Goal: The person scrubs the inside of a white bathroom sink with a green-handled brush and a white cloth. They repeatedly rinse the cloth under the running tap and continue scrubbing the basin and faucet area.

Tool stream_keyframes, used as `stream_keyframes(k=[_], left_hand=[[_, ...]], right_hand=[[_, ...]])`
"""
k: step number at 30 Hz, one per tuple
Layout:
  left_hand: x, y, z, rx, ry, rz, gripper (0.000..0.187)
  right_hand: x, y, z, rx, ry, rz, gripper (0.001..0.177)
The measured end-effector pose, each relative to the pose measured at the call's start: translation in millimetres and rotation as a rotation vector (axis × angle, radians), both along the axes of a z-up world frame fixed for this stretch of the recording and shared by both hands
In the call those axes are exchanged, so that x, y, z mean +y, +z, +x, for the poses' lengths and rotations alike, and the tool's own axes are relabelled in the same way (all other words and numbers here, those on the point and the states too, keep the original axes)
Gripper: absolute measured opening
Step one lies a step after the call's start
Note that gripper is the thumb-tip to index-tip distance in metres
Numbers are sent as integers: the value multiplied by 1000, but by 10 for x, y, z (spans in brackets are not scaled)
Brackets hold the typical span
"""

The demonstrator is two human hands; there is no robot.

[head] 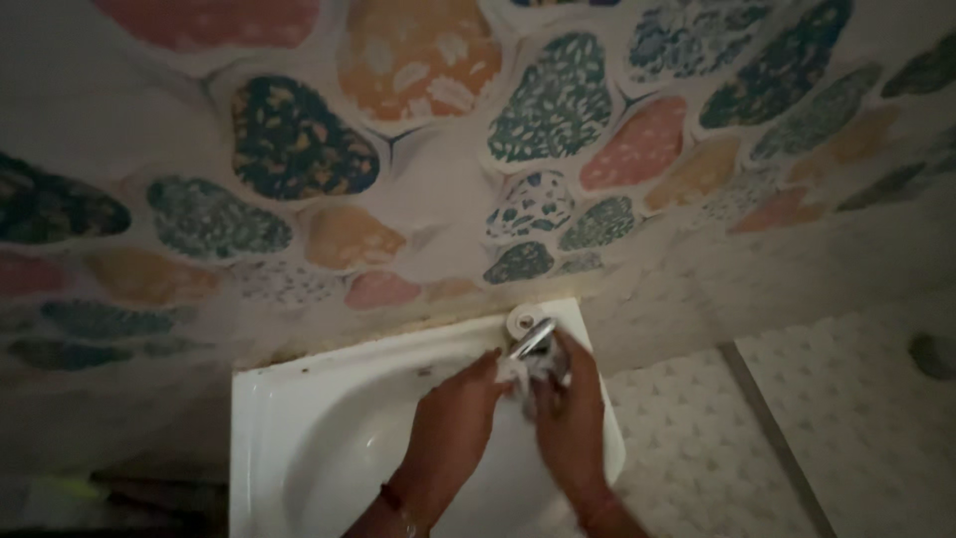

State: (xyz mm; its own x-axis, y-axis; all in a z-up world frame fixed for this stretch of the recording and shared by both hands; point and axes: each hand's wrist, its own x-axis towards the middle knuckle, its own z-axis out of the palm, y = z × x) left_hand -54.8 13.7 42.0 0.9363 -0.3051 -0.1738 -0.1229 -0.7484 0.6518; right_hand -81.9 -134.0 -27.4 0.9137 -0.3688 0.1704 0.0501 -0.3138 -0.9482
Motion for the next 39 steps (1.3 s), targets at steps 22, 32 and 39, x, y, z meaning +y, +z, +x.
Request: stream_keyframes(k=[22, 32, 39], left_hand=[[128, -459, -238, -207, -6, -261, 67], [173, -447, -213, -390, -96, -61, 61], [117, -267, -79, -198, -97, 16, 48]], right_hand=[[267, -91, 224, 588, -59, 914, 27], [331, 145, 80, 623, 64, 830, 32], [302, 34, 151, 590, 133, 891, 43]])
